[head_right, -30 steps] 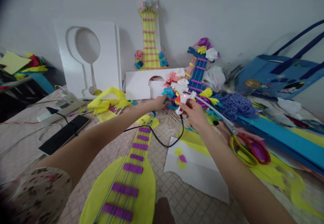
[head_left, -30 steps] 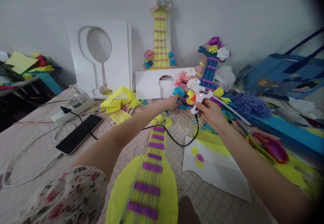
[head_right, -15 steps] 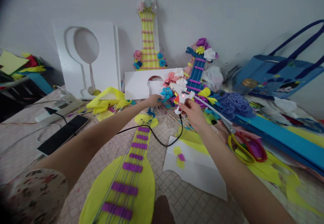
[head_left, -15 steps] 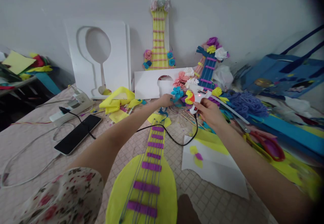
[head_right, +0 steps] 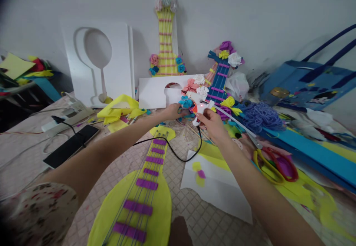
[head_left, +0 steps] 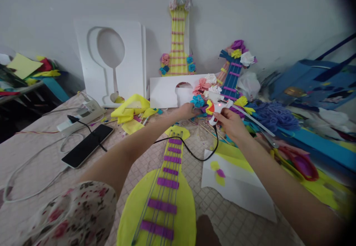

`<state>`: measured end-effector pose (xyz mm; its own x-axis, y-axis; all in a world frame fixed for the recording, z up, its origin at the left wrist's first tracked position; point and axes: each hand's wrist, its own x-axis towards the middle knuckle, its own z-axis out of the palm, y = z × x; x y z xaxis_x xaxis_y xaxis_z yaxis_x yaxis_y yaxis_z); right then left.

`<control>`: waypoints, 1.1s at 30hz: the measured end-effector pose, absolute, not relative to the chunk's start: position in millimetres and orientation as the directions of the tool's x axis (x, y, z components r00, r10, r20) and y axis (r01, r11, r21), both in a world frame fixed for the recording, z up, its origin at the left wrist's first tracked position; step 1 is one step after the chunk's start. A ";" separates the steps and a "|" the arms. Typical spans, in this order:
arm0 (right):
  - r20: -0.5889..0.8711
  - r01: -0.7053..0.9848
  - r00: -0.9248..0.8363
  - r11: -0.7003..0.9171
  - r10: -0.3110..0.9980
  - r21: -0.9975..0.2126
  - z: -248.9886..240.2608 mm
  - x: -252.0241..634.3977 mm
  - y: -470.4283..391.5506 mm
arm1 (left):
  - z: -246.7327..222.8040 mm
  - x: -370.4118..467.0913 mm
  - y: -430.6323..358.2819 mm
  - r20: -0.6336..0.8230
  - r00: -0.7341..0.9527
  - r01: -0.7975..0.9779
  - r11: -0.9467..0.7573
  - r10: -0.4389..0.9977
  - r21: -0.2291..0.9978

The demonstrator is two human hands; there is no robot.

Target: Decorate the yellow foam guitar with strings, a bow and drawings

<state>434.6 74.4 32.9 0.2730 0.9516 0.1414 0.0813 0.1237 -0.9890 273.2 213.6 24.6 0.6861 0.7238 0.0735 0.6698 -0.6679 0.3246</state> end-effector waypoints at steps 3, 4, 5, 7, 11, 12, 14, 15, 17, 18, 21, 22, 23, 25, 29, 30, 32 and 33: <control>0.145 0.087 0.278 0.125 0.950 -0.988 31.1 437.6 74.3 | 15.3 293.4 207.9 0.086 0.723 0.628 -0.703 0.686 0.334; 0.145 0.084 0.278 0.126 0.950 -0.988 30.3 438.8 74.1 | 12.8 297.0 207.1 0.081 0.736 0.614 -0.714 0.672 0.336; 0.146 0.078 0.276 0.129 0.950 -0.989 29.6 439.9 74.0 | 10.6 299.1 207.1 0.076 0.749 0.602 -0.724 0.659 0.337; 0.147 0.067 0.276 0.134 0.950 -0.989 28.6 441.7 73.5 | 8.1 299.2 209.0 0.066 0.762 0.592 -0.733 0.645 0.334; 0.141 0.068 0.284 0.126 0.949 -0.990 29.1 442.5 72.2 | 13.1 284.6 220.1 0.058 0.728 0.633 -0.703 0.683 0.324; 0.138 0.068 0.282 0.124 0.949 -0.990 29.5 442.1 72.0 | 16.2 278.5 223.7 0.058 0.710 0.652 -0.686 0.702 0.322; 0.137 0.064 0.276 0.124 0.951 -0.990 30.3 440.7 72.1 | 23.2 265.1 230.6 0.059 0.669 0.690 -0.649 0.741 0.321; 0.138 0.061 0.274 0.126 0.952 -0.990 30.7 439.8 72.3 | 26.6 258.6 233.4 0.057 0.652 0.705 -0.632 0.756 0.321; 0.138 0.059 0.273 0.126 0.952 -0.990 31.3 437.9 72.8 | 32.3 247.5 237.2 0.047 0.625 0.729 -0.605 0.779 0.320; 0.136 0.061 0.273 0.124 0.952 -0.990 31.6 437.1 73.1 | 34.4 243.4 238.0 0.040 0.613 0.741 -0.592 0.789 0.316; 0.132 0.074 0.272 0.116 0.953 -0.990 32.8 435.6 73.4 | 37.5 237.3 236.1 0.031 0.558 0.789 -0.542 0.829 0.288; 0.133 0.075 0.271 0.117 0.954 -0.990 33.1 435.5 73.5 | 37.7 237.3 234.3 0.033 0.539 0.804 -0.525 0.842 0.278; 0.135 0.074 0.269 0.120 0.954 -0.990 33.5 435.5 73.5 | 37.6 238.1 232.2 0.036 0.525 0.814 -0.514 0.850 0.270; 0.141 0.064 0.265 0.128 0.954 -0.990 33.8 435.9 73.6 | 36.1 242.4 227.2 0.040 0.530 0.812 -0.520 0.847 0.264; 0.152 0.049 0.259 0.144 0.954 -0.988 33.3 437.0 73.1 | 27.4 261.4 217.7 0.032 0.578 0.780 -0.563 0.816 0.275; 0.152 0.049 0.260 0.144 0.954 -0.988 33.0 437.4 72.8 | 24.1 267.6 215.9 0.026 0.583 0.775 -0.566 0.812 0.280; 0.150 0.056 0.273 0.140 0.950 -0.989 32.5 438.2 72.1 | 17.6 279.8 213.7 0.011 0.596 0.767 -0.573 0.803 0.288; 0.147 0.060 0.280 0.136 0.949 -0.989 32.4 438.6 71.8 | 15.0 284.8 213.6 0.003 0.603 0.763 -0.578 0.797 0.291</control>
